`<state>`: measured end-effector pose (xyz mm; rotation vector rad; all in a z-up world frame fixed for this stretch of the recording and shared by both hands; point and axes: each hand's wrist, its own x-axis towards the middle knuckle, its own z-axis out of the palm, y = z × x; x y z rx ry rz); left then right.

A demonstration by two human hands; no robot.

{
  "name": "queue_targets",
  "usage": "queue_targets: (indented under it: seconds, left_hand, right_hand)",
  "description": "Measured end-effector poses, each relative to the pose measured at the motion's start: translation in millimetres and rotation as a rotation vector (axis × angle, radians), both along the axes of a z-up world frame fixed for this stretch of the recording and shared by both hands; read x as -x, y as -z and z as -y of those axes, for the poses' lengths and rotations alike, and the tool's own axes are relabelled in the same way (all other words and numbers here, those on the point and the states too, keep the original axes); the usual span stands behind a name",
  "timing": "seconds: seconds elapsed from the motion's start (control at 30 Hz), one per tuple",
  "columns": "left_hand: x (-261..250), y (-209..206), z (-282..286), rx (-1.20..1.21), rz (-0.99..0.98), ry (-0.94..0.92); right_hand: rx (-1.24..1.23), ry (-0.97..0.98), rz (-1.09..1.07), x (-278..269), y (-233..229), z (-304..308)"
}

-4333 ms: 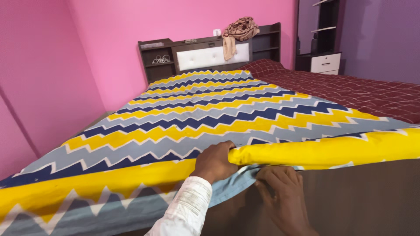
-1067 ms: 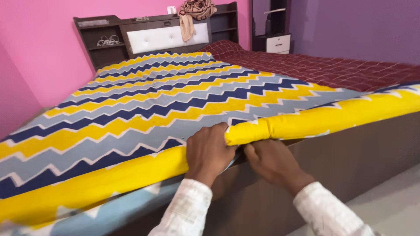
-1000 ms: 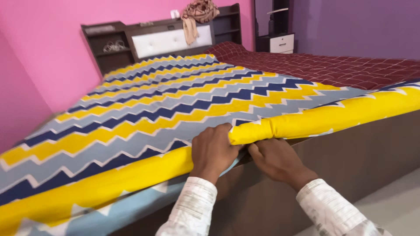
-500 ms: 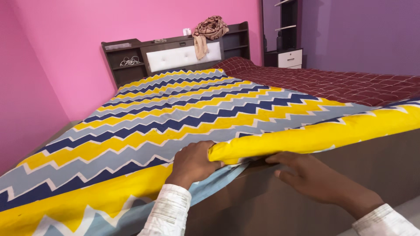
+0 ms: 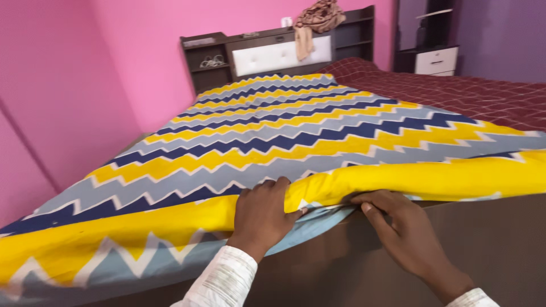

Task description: The person folds a patterned bed sheet on a bed by hand. They repeatedly roll and tuck the edge of the sheet to create a neat fold along the side of the bed.

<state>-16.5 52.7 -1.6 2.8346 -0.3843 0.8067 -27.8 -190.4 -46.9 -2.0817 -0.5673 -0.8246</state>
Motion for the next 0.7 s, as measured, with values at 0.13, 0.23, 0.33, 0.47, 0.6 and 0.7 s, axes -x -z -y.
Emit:
queue_targets:
  seconds: [0.13, 0.23, 0.33, 0.47, 0.6, 0.7]
  left_hand:
    - [1, -7, -5, 0.045, -0.160, -0.030]
    - [0, -13, -2, 0.043, -0.170, -0.041]
    - [4, -13, -6, 0.061, -0.126, 0.022]
    - [11, -16, -20, 0.115, -0.197, 0.030]
    - [30, -7, -49, 0.211, 0.019, 0.164]
    - [38, -4, -66, 0.139, 0.117, 0.175]
  right_hand:
    - [0.143, 0.133, -0.060, 0, 4, -14]
    - [0.199, 0.074, 0.102, 0, 2, -14]
    - [0.207, 0.081, 0.097, -5, 6, -10]
    - [0.187, 0.152, 0.173, -16, 20, -12]
    - [0.086, 0.273, 0.054, -28, 28, -26]
    - [0.092, 0.331, 0.051, -23, 29, -32]
